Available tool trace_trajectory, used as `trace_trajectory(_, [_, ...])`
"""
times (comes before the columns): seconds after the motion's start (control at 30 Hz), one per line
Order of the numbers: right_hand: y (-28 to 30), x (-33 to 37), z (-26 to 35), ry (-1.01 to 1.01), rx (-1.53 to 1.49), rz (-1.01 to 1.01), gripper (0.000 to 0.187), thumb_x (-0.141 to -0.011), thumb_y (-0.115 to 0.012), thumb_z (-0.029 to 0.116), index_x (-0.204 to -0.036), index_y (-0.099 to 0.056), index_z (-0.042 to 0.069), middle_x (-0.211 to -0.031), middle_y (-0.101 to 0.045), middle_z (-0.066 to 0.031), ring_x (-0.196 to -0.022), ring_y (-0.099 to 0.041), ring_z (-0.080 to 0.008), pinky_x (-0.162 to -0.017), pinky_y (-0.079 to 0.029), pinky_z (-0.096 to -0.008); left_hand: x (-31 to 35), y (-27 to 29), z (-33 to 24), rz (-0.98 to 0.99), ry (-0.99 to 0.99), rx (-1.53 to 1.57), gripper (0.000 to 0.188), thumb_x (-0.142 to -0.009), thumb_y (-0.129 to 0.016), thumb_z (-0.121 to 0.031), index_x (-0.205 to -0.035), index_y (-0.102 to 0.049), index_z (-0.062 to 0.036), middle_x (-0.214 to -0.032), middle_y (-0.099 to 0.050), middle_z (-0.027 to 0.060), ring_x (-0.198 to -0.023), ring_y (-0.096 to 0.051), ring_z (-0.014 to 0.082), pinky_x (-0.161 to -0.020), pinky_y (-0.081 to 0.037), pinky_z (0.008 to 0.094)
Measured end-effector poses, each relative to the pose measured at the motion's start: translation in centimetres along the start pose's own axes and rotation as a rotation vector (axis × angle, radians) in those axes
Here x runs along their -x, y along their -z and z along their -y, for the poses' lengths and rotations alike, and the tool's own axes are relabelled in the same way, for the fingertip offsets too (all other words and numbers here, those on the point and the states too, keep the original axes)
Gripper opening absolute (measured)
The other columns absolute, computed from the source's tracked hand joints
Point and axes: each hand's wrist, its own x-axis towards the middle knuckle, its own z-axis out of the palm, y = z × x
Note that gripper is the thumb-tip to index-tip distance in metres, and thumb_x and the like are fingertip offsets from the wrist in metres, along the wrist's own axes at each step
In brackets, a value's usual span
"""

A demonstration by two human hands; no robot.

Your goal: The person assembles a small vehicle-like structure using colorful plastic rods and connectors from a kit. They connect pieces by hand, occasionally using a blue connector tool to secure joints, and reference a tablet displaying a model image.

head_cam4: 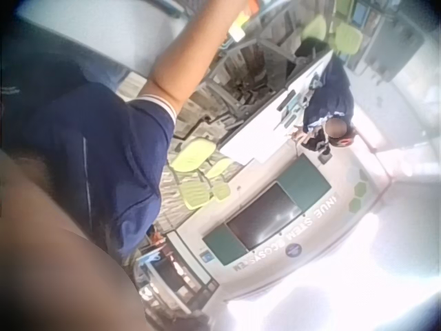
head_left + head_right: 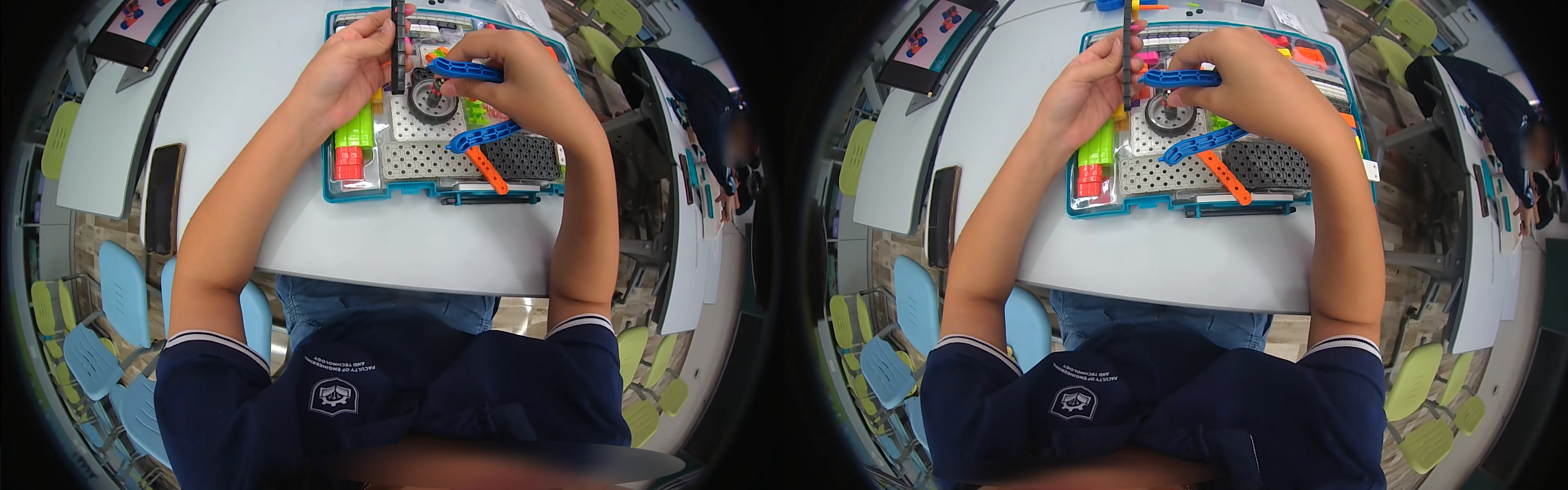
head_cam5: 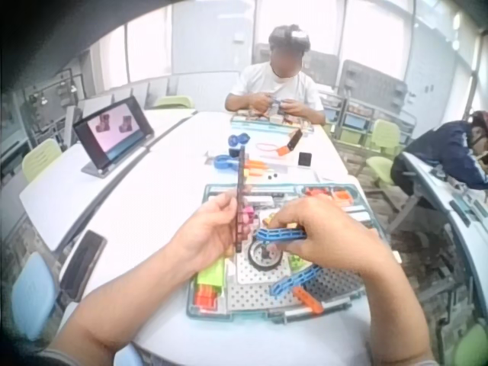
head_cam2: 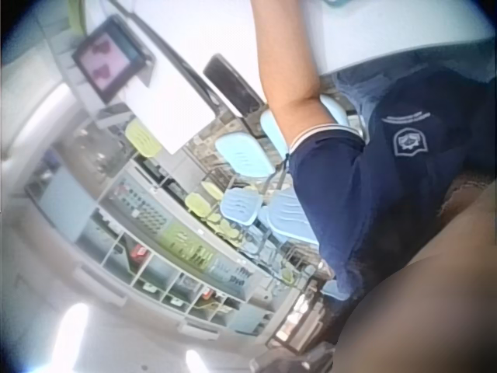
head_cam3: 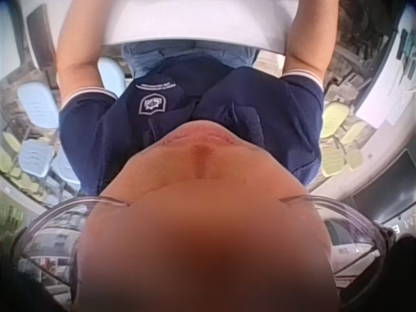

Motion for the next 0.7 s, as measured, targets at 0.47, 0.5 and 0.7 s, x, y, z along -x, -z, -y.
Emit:
trace_trajectory(0.47, [-1.2, 0.2, -0.6, 0.091, 0.109, -0.058, 0.032, -0.082, -0.085, 0.019, -0.106, -0.073, 0.000, -0.091, -0.071, -0.0106, -0.076, -0.062, -0.0214, -0.069, -0.049, -0.0358, -0.1, -0.2, 0.1, -0.027, -0.038, -0.010, 0.047, -0.104, -0.061, -0.023, -0.146, -0.049, -0.0047, -0.100, -0.065, 0.0006, -0.098, -0.063, 0.0114, -0.094, -0.051, 0.0290])
trace_trajectory(0.5, [-1.2, 0.1, -0.5, 0.105, 0.117, -0.069, 0.032, -0.082, -0.085, 0.019, -0.105, -0.073, 0.000, -0.091, -0.071, -0.0103, -0.074, -0.062, -0.0205, -0.068, -0.049, -0.0355, -0.1, -0.1, 0.1, -0.017, -0.029, -0.015, 0.047, -0.104, -0.061, -0.023, -0.146, -0.049, -0.0046, -0.100, -0.065, 0.0006, -0.098, -0.063, 0.0116, -0.095, -0.051, 0.0293])
trace_trajectory(0.7, [1.1, 0.3, 0.1, -0.082, -0.100, 0.040, 0.036, -0.079, -0.086, 0.022, -0.107, -0.075, 0.002, -0.096, -0.074, -0.0136, -0.082, -0.070, -0.0274, -0.071, -0.055, -0.0374, 0.0, 0.1, -0.1, 0.037, -0.010, -0.025, 0.048, -0.104, -0.061, -0.024, -0.146, -0.049, -0.0045, -0.100, -0.066, 0.0016, -0.097, -0.064, 0.0133, -0.095, -0.051, 0.0321])
